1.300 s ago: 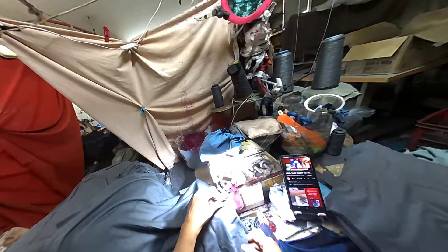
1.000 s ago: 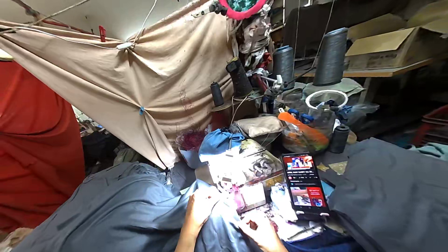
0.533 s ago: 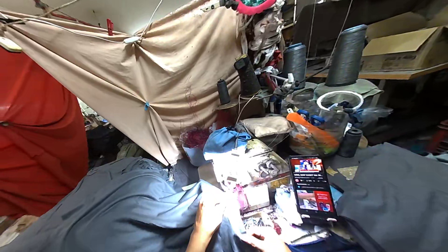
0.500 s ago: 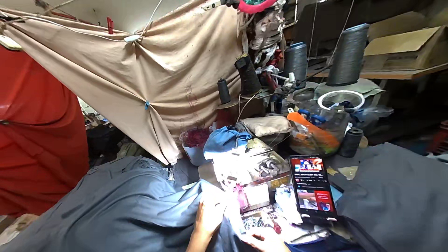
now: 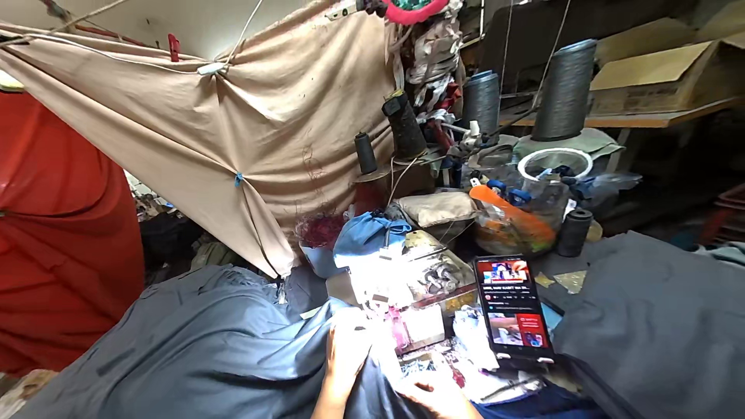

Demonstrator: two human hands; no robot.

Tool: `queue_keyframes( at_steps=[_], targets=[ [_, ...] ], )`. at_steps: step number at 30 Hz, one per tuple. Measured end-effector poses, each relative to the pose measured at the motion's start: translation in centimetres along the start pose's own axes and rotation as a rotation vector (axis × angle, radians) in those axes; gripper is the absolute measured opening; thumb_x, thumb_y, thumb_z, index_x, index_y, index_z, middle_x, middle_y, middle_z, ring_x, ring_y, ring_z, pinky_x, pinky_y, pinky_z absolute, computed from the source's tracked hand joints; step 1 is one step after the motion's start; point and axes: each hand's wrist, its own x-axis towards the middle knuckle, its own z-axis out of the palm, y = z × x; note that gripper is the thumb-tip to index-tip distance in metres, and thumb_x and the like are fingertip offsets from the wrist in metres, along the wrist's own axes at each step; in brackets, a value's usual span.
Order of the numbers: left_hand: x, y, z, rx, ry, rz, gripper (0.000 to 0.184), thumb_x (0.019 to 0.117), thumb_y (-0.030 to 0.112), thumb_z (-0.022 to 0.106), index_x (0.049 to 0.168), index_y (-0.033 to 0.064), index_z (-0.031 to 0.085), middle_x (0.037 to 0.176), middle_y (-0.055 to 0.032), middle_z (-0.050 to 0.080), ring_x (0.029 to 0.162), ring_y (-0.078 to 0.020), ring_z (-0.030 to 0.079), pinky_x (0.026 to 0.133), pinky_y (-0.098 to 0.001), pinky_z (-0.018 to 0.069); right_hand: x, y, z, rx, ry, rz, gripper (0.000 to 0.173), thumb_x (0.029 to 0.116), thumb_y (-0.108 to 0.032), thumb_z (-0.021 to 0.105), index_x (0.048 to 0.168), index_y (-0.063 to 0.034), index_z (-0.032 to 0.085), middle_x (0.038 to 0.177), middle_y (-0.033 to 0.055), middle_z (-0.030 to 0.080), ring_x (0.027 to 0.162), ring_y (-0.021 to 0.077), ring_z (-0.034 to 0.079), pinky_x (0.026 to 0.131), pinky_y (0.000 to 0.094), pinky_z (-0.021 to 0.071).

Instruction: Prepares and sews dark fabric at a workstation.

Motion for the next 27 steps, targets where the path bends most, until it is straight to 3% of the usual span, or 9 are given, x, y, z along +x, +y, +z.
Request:
queue_keyframes(
  at_steps=[4,10,13,16,17,22,25,27],
  targets=[
    [0.5,-0.1,0.0,-0.004,-0.031,-0.036,0.029,0.0899,0.026,0.071,0.106,0.0028,0.077,0.112,-0.014,0.074,0.112,-0.0256,0.068,0.104,-0.0444,0.0496,0.6,-0.3,-0.2,0.014,0.001,-0.039,0.015,0.0908,-0.018,0.074,0.085,-0.0049,0.076,0.078,-0.0036,0.071,0.074,0.0001,0.064,0.076,0.0247,0.054],
    [0.3,-0.1,-0.1,-0.043,-0.029,-0.038,0.028,0.0883,0.026,0.073,0.105,0.0035,0.077,0.109,-0.0123,0.074,0.109,-0.0233,0.068,0.101,-0.043,0.0514,0.1,-0.6,-0.3,-0.068,-0.004,-0.101,0.02,0.0921,-0.02,0.073,0.088,-0.0003,0.076,0.081,0.0026,0.07,0.077,0.0045,0.063,0.077,0.0282,0.0533],
    [-1.0,-0.1,-0.1,-0.061,0.001,0.013,0.024,0.0861,0.021,0.074,0.099,0.0014,0.077,0.103,-0.0141,0.075,0.103,-0.0252,0.07,0.096,-0.0455,0.0534,-0.5,-0.6,0.1,-0.15,0.048,-0.189,0.03,0.0905,-0.016,0.073,0.11,0.0055,0.067,0.082,0.0082,0.068,0.071,0.0114,0.062,0.072,0.0332,0.0543],
    [-2.0,-0.5,0.2,-0.077,0.053,0.033,0.026,0.0856,0.022,0.076,0.1,0.0009,0.078,0.103,-0.0153,0.075,0.103,-0.0264,0.071,0.097,-0.0457,0.0541,-0.7,-1.4,0.5,-0.182,0.018,-0.215,0.061,0.0927,-0.018,0.072,0.146,-0.0001,0.05,0.077,0.0063,0.067,0.062,0.0113,0.059,0.067,0.0334,0.0541],
    [-2.1,-0.4,0.3,-0.082,0.058,0.018,0.028,0.0856,0.024,0.077,0.101,0.0008,0.077,0.105,-0.0154,0.075,0.104,-0.0265,0.071,0.099,-0.0452,0.0534,-0.6,-1.7,0.5,-0.201,-0.012,-0.212,0.066,0.0938,-0.018,0.07,0.152,-0.0022,0.045,0.076,0.0065,0.066,0.062,0.0118,0.058,0.066,0.0332,0.053],
    [-2.0,-0.4,0.5,-0.067,0.075,0.024,0.026,0.0848,0.024,0.078,0.099,0.0018,0.078,0.103,-0.0147,0.075,0.103,-0.0259,0.071,0.098,-0.0442,0.0537,0.6,-2.8,-0.2,-0.351,-0.186,-0.123,0.077,0.0929,-0.016,0.064,0.161,-0.0041,0.03,0.077,0.0118,0.061,0.067,0.0213,0.055,0.07,0.042,0.0501],
    [-1.8,0.1,0.2,-0.004,0.043,0.06,0.024,0.0881,0.021,0.071,0.099,0.0008,0.078,0.103,-0.0159,0.075,0.103,-0.029,0.071,0.097,-0.0479,0.0534,0.9,-3.2,-0.2,-0.379,-0.175,-0.113,0.081,0.0911,-0.017,0.065,0.162,-0.0041,0.028,0.079,0.0146,0.064,0.07,0.0247,0.059,0.073,0.0462,0.0518],
    [-1.6,0.2,0.3,0.016,0.046,0.087,0.024,0.0894,0.019,0.068,0.1,0.0001,0.077,0.103,-0.0162,0.075,0.103,-0.0294,0.071,0.096,-0.0479,0.0539,1.4,-3.1,-0.1,-0.366,-0.168,-0.095,0.083,0.0903,-0.019,0.066,0.162,-0.0047,0.027,0.079,0.0124,0.063,0.069,0.0221,0.058,0.072,0.044,0.0519]
  ],
)
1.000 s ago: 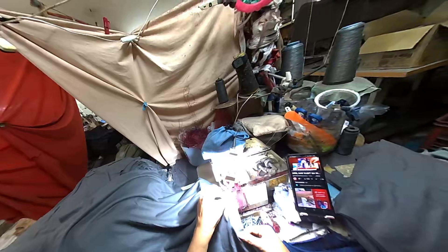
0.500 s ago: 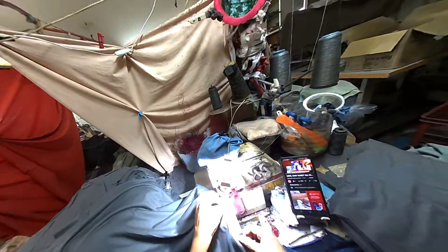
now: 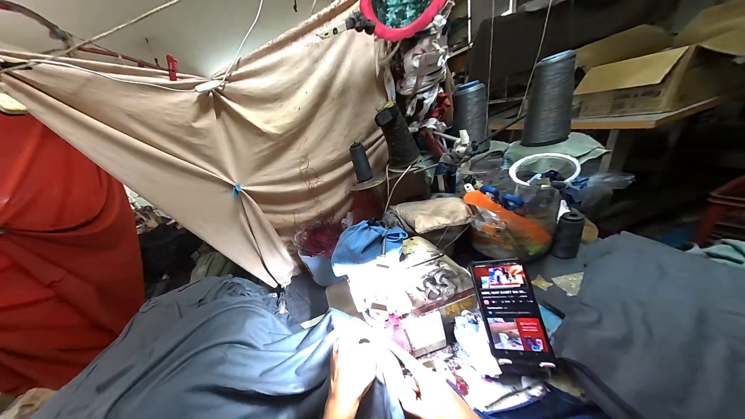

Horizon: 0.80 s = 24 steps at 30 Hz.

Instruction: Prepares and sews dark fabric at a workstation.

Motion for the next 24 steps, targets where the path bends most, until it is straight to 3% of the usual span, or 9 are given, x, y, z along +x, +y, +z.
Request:
queue_keyframes(
  at_steps=[4,7,8,10,12,16,19,23,24],
  targets=[
    [1.2,-0.6,0.8,-0.048,0.054,0.046,0.022,0.0875,0.017,0.068,0.098,0.0003,0.076,0.098,-0.0137,0.075,0.097,-0.0249,0.072,0.091,-0.044,0.0562,1.3,0.9,0.2,0.072,0.052,0.04,0.086,0.0865,-0.023,0.069,0.159,0.001,0.028,0.079,0.0083,0.063,0.069,0.0166,0.059,0.073,0.0394,0.053],
    [2.2,0.0,0.4,-0.077,-0.025,-0.077,0.024,0.0896,0.023,0.069,0.101,0.003,0.075,0.101,-0.0115,0.073,0.1,-0.0217,0.07,0.094,-0.042,0.0546,1.1,0.7,0.2,0.164,0.175,0.056,0.082,0.0839,-0.021,0.073,0.154,0.001,0.037,0.081,0.005,0.063,0.068,0.0112,0.058,0.072,0.034,0.0525],
    [2.4,0.2,0.2,-0.081,-0.054,-0.12,0.025,0.0898,0.024,0.069,0.102,0.0034,0.074,0.103,-0.0113,0.073,0.101,-0.0212,0.069,0.095,-0.0417,0.0539,0.9,1.0,0.3,0.178,0.233,0.023,0.071,0.0846,-0.02,0.075,0.145,0.0043,0.047,0.084,0.0058,0.066,0.07,0.0105,0.061,0.072,0.0327,0.0542],
    [2.7,0.2,0.1,-0.085,-0.067,-0.139,0.026,0.089,0.024,0.069,0.102,0.0025,0.074,0.104,-0.0118,0.072,0.102,-0.0212,0.069,0.095,-0.0416,0.0538,0.0,1.4,0.5,0.182,0.263,-0.069,0.036,0.0888,-0.017,0.076,0.112,0.0089,0.067,0.099,0.0132,0.07,0.079,0.012,0.064,0.076,0.031,0.0556],
    [2.7,0.2,0.2,-0.092,-0.067,-0.143,0.026,0.0887,0.024,0.07,0.102,0.0018,0.074,0.104,-0.0121,0.072,0.102,-0.0212,0.068,0.095,-0.0415,0.0537,-1.0,1.4,0.6,0.196,0.189,-0.031,0.023,0.0935,-0.017,0.071,0.098,0.0057,0.073,0.089,0.012,0.071,0.079,0.0131,0.064,0.077,0.0336,0.0542],
    [2.8,-0.1,0.3,-0.111,-0.073,-0.149,0.025,0.0883,0.024,0.071,0.101,0.002,0.072,0.101,-0.0109,0.071,0.099,-0.0198,0.068,0.092,-0.0399,0.0544,-1.9,2.0,1.2,0.215,0.177,0.017,0.024,0.0969,-0.017,0.067,0.095,0.0055,0.073,0.083,0.0101,0.069,0.074,0.0102,0.061,0.074,0.032,0.0512],
    [3.4,-0.6,0.0,-0.075,-0.147,-0.184,0.031,0.0892,0.028,0.071,0.107,0.0029,0.071,0.108,-0.0116,0.071,0.104,-0.0213,0.067,0.096,-0.0416,0.0531,-1.9,2.0,1.6,0.215,0.237,-0.021,0.025,0.0968,-0.016,0.067,0.097,0.008,0.074,0.091,0.0153,0.072,0.085,0.0165,0.067,0.083,0.0376,0.0547],
    [5.5,-1.1,-1.1,0.042,-0.216,-0.129,0.034,0.0994,0.022,0.061,0.117,-0.0061,0.068,0.122,-0.0243,0.067,0.119,-0.0298,0.063,0.107,-0.0411,0.046,0.2,1.2,1.6,0.147,0.349,-0.069,0.024,0.0957,-0.016,0.067,0.093,0.0063,0.075,0.088,0.016,0.073,0.085,0.0208,0.07,0.085,0.042,0.0556],
    [5.9,-1.6,-0.8,0.019,-0.139,-0.087,0.031,0.0977,0.018,0.063,0.112,-0.0083,0.068,0.115,-0.0255,0.069,0.112,-0.029,0.066,0.102,-0.0382,0.0487,0.9,0.9,1.5,0.135,0.37,-0.054,0.023,0.0953,-0.016,0.067,0.092,0.0055,0.075,0.086,0.0148,0.072,0.083,0.0199,0.068,0.083,0.0412,0.0549]
  ],
)
